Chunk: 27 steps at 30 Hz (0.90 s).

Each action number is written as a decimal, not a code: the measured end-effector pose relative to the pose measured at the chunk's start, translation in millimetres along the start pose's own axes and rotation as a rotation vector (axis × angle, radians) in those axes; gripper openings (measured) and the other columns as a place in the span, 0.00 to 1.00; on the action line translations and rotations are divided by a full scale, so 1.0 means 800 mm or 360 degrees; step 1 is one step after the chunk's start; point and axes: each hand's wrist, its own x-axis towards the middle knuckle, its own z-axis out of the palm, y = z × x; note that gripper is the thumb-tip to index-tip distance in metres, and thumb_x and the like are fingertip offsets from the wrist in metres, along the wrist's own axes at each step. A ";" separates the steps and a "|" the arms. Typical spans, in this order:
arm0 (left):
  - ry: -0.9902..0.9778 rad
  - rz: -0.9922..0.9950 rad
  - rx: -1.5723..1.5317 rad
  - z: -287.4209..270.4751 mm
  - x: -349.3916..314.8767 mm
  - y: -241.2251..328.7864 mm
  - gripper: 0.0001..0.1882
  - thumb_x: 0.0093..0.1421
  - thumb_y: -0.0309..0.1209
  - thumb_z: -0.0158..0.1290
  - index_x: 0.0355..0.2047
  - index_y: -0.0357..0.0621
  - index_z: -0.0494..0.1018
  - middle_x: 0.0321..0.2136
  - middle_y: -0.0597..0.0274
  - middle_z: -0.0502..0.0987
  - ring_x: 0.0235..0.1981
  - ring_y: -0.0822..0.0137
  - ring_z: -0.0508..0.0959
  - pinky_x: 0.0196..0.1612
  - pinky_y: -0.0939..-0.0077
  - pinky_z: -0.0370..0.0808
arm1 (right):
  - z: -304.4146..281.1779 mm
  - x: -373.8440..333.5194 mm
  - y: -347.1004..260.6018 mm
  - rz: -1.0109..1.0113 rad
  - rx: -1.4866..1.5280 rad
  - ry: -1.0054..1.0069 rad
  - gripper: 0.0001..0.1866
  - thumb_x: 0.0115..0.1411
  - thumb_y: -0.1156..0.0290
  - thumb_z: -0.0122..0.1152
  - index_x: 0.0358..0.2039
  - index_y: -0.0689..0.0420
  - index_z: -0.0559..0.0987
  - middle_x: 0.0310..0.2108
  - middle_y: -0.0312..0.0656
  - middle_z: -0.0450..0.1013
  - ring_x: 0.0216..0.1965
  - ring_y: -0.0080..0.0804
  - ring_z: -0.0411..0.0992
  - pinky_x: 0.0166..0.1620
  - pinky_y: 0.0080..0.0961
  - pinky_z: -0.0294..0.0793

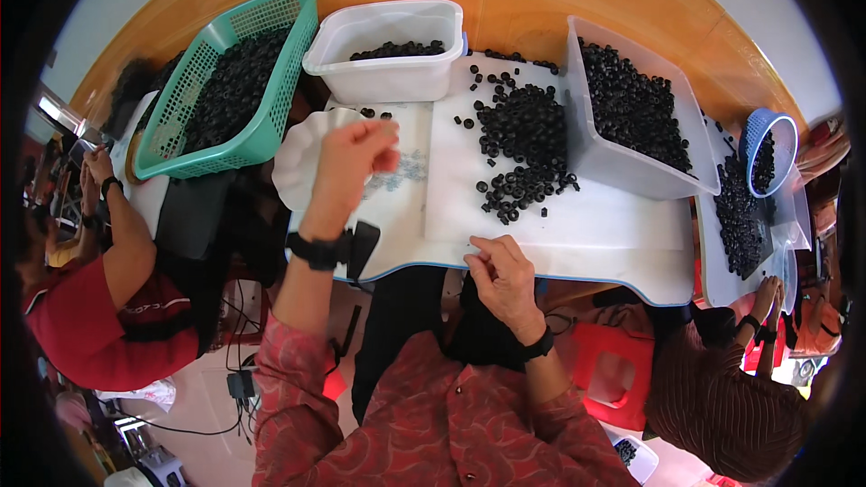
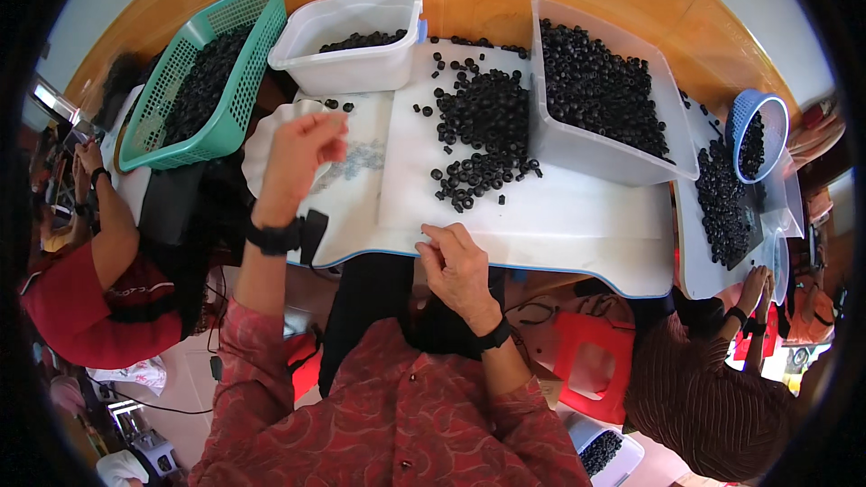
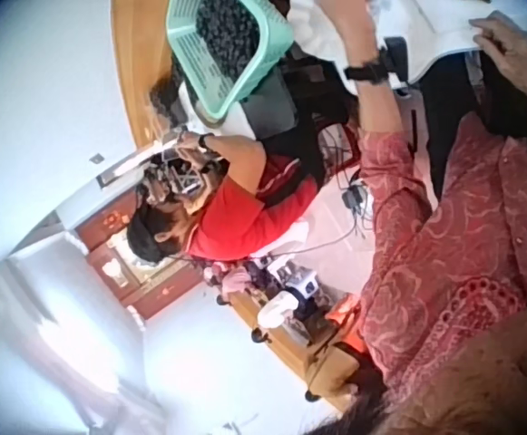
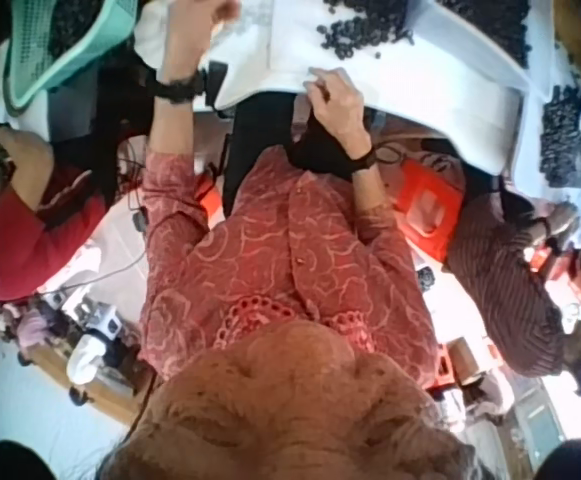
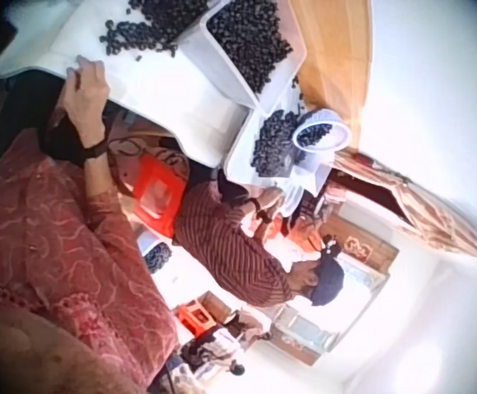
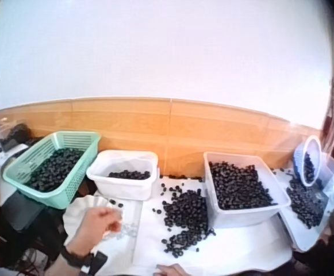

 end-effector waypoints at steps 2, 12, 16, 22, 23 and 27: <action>0.0038 0.0012 0.0261 -0.001 -0.026 -0.030 0.10 0.60 0.27 0.57 0.38 0.32 0.78 0.24 0.64 0.78 0.22 0.75 0.76 0.25 0.82 0.75 | 0.002 -0.001 -0.001 -0.0008 0.0017 0.0000 0.13 0.53 0.82 0.66 0.40 0.60 0.80 0.27 0.40 0.70 0.21 0.25 0.70 0.24 0.20 0.71; 0.0014 0.0671 0.1614 0.013 -0.041 -0.093 0.14 0.53 0.23 0.55 0.41 0.40 0.78 0.22 0.52 0.76 0.23 0.60 0.75 0.29 0.68 0.72 | 0.002 -0.002 -0.001 -0.0008 -0.0044 -0.0001 0.13 0.53 0.79 0.66 0.40 0.59 0.79 0.28 0.41 0.71 0.21 0.30 0.73 0.24 0.25 0.72; -0.0008 0.0502 0.1533 0.006 -0.046 -0.088 0.14 0.51 0.22 0.56 0.39 0.39 0.77 0.23 0.53 0.76 0.23 0.59 0.76 0.30 0.68 0.72 | 0.002 -0.002 -0.002 -0.0003 -0.0055 -0.0002 0.13 0.53 0.80 0.66 0.40 0.59 0.79 0.28 0.41 0.71 0.21 0.30 0.73 0.25 0.25 0.72; 0.0075 0.0514 0.1516 0.000 -0.060 -0.081 0.13 0.49 0.20 0.56 0.38 0.38 0.77 0.23 0.54 0.76 0.24 0.61 0.76 0.30 0.69 0.73 | 0.004 -0.003 0.001 -0.0021 -0.0041 0.0012 0.13 0.53 0.80 0.66 0.40 0.59 0.79 0.29 0.41 0.71 0.21 0.30 0.72 0.25 0.25 0.72; 0.0076 0.0530 0.1530 -0.002 -0.063 -0.083 0.13 0.49 0.20 0.56 0.38 0.37 0.77 0.23 0.55 0.75 0.24 0.61 0.76 0.30 0.69 0.73 | 0.004 -0.003 0.001 -0.0020 -0.0033 0.0017 0.13 0.53 0.80 0.66 0.40 0.59 0.79 0.29 0.41 0.71 0.21 0.30 0.72 0.25 0.25 0.72; 0.0155 0.0526 0.1493 -0.008 -0.084 -0.089 0.13 0.50 0.18 0.55 0.38 0.37 0.77 0.26 0.54 0.75 0.25 0.59 0.76 0.31 0.68 0.73 | 0.003 -0.003 0.000 -0.0025 -0.0044 0.0011 0.13 0.53 0.81 0.65 0.40 0.59 0.79 0.29 0.41 0.71 0.21 0.30 0.72 0.25 0.25 0.72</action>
